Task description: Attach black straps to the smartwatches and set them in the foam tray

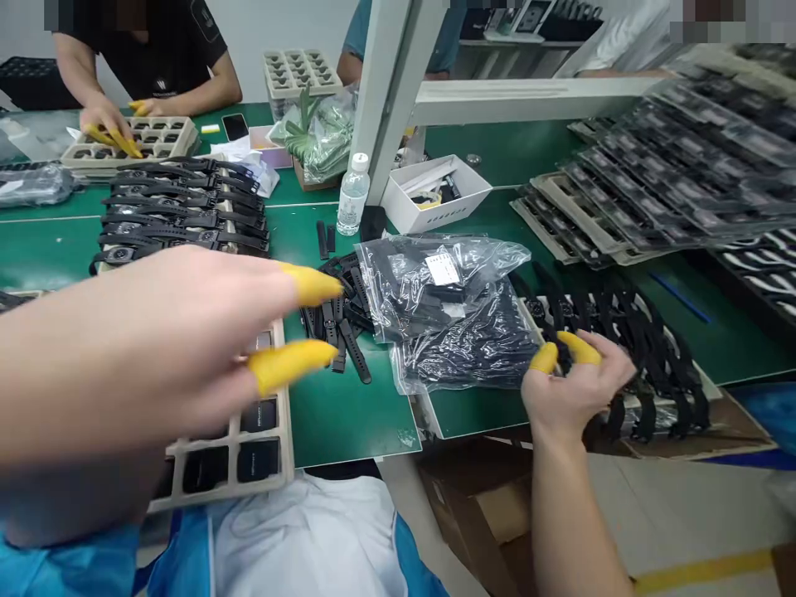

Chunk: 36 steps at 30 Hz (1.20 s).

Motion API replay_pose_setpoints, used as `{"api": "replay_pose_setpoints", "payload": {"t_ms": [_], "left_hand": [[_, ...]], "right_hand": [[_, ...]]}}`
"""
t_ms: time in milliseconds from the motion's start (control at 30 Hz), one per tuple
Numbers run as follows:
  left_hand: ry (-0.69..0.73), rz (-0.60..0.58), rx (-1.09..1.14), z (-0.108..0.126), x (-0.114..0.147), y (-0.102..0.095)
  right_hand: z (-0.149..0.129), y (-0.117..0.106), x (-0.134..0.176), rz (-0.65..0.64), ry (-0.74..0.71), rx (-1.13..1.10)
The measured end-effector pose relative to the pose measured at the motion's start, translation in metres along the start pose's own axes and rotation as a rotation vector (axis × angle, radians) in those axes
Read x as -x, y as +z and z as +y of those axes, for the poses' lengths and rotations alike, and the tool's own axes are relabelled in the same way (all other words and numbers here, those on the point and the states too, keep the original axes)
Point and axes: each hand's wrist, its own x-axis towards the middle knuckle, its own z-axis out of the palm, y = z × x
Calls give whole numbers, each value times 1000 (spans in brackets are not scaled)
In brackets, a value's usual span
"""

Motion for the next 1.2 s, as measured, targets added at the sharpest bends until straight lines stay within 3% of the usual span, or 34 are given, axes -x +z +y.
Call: {"api": "replay_pose_setpoints", "payload": {"t_ms": [67,100,200,300,400,533,633,833,900,1000,1100,1200], "left_hand": [[-20,-37,-140,-17,-15,-2],[-59,-23,-191,-30,-21,4],[-161,-54,-347,-74,-34,46],[-215,-157,-465,-106,-39,94],[-218,-125,-493,-117,-39,127],[-169,-62,-492,-119,-36,143],[-107,-48,-464,-121,-38,145],[-173,-17,-351,-127,-45,136],[-185,-1,-326,-131,-44,129],[-253,104,-78,-136,-44,125],[-249,251,401,-140,-51,143],[-97,340,668,-142,-57,172]], "right_hand": [[-44,1,-3,-4,-124,-177],[-74,1,-4,-72,-174,-267],[-169,11,-12,-408,-272,-533],[-244,35,-26,-730,-201,-456],[-283,66,-40,-997,-145,-186],[-301,90,-43,-1128,-122,-49],[-300,97,-36,-1115,-108,-83],[-289,109,-29,-1053,48,-279],[-289,105,-33,-1000,215,-454],[-300,89,-35,-919,490,-965],[-320,67,-20,-1010,673,-1457],[-336,54,8,-1133,765,-1709]]}}
